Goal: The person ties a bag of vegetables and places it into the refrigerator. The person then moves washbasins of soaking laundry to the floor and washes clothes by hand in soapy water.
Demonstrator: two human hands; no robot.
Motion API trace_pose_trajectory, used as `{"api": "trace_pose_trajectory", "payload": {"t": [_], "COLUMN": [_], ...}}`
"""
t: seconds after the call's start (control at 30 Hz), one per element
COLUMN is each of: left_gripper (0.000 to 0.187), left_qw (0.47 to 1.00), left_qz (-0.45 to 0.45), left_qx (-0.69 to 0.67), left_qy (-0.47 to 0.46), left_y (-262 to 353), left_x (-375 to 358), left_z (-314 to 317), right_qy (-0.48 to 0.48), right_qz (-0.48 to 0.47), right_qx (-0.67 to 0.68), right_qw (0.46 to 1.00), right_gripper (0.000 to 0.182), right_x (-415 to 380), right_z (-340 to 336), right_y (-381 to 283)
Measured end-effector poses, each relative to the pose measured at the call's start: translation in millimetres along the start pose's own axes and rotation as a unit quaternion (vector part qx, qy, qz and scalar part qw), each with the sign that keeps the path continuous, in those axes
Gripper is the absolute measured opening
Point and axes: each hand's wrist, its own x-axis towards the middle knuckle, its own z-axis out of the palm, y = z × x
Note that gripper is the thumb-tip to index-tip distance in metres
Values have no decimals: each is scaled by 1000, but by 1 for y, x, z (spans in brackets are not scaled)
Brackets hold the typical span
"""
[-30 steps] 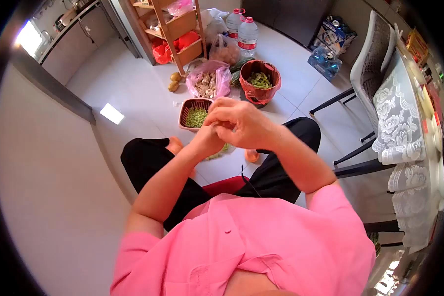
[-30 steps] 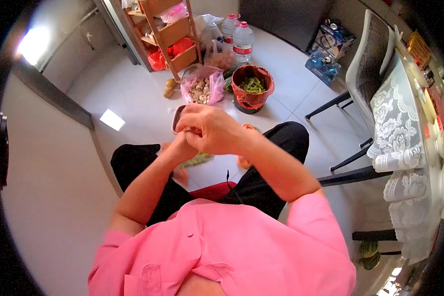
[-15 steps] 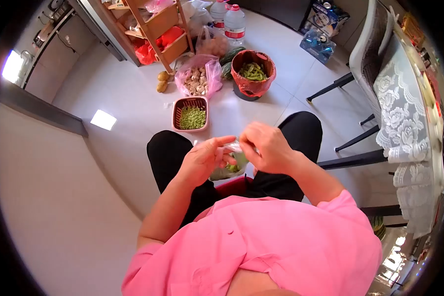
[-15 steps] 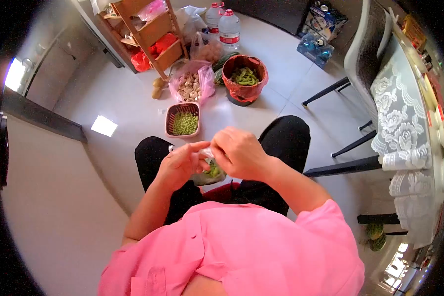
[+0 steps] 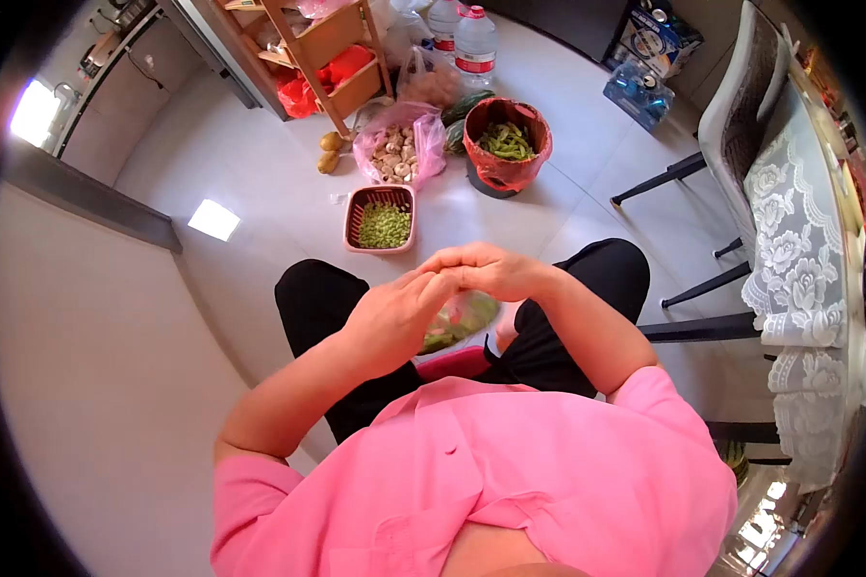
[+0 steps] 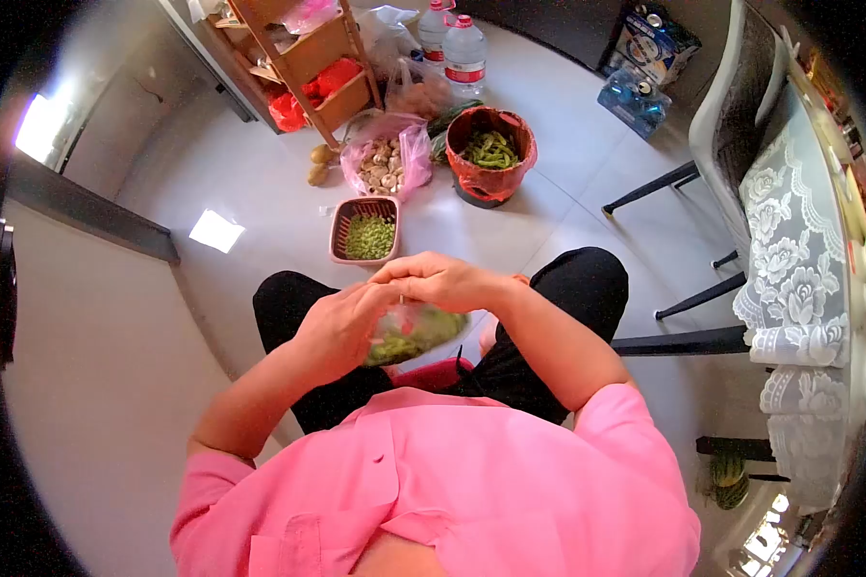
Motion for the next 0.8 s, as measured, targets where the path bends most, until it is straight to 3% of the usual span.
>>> {"api": "trace_pose_trajectory", "payload": {"t": [0.03, 0.07, 0.1, 0.17, 0.23, 0.3, 0.37, 0.43, 0.5, 0.53, 0.57, 0.63, 0.7, 0.77, 0.8], "left_gripper": [37, 43, 49, 59, 55, 54, 53, 49, 45, 39, 30, 19, 19, 21, 21], "left_qw": [1000, 996, 986, 977, 962, 959, 944, 937, 915, 903, 879, 872, 867, 865, 887], "left_qz": [-1, 41, 83, 121, 122, 134, 164, 172, 183, 158, 159, 137, 78, 50, 1], "left_qx": [4, 46, 86, 85, 63, 74, 97, 106, 236, 286, 317, 347, 373, 384, 359], "left_qy": [1, 60, 118, 154, 235, 240, 269, 285, 273, 280, 318, 316, 320, 318, 290], "left_y": [1, 0, -1, -2, 0, 6, 13, 11, 12, 15, 16, 18, 10, -7, -23], "left_x": [-4, -8, -10, -11, -9, -5, -1, 4, 10, 10, 11, 1, -20, -46, -61], "left_z": [2, 6, 8, 9, 8, -3, -13, -19, -34, -42, -51, -72, -85, -82, -70], "right_qy": [-32, -73, -74, -25, 8, 101, 115, 185, 210, 260, 290, 276, 388, 478, 477], "right_qz": [44, 55, 55, 120, 80, 69, 12, -130, -136, -247, -337, -313, -302, -194, -179], "right_qx": [31, 43, 42, 152, 181, 203, 138, -20, -68, -307, -522, -559, -595, -498, -516], "right_qw": [998, 995, 995, 981, 980, 972, 984, 974, 966, 882, 728, 717, 636, 697, 689], "right_gripper": [26, 38, 38, 38, 38, 39, 36, 28, 17, 14, 11, 7, 7, 12, 13], "right_x": [-2, -4, -6, -15, -21, -27, -29, -29, -24, -18, -16, -23, -28, -39, -41], "right_z": [-6, -13, -8, 9, 23, 32, 43, 53, 46, 39, 36, 34, 15, -20, -30], "right_y": [4, 12, 8, -8, -20, -36, -50, -61, -74, -84, -94, -113, -114, -82, -57]}}
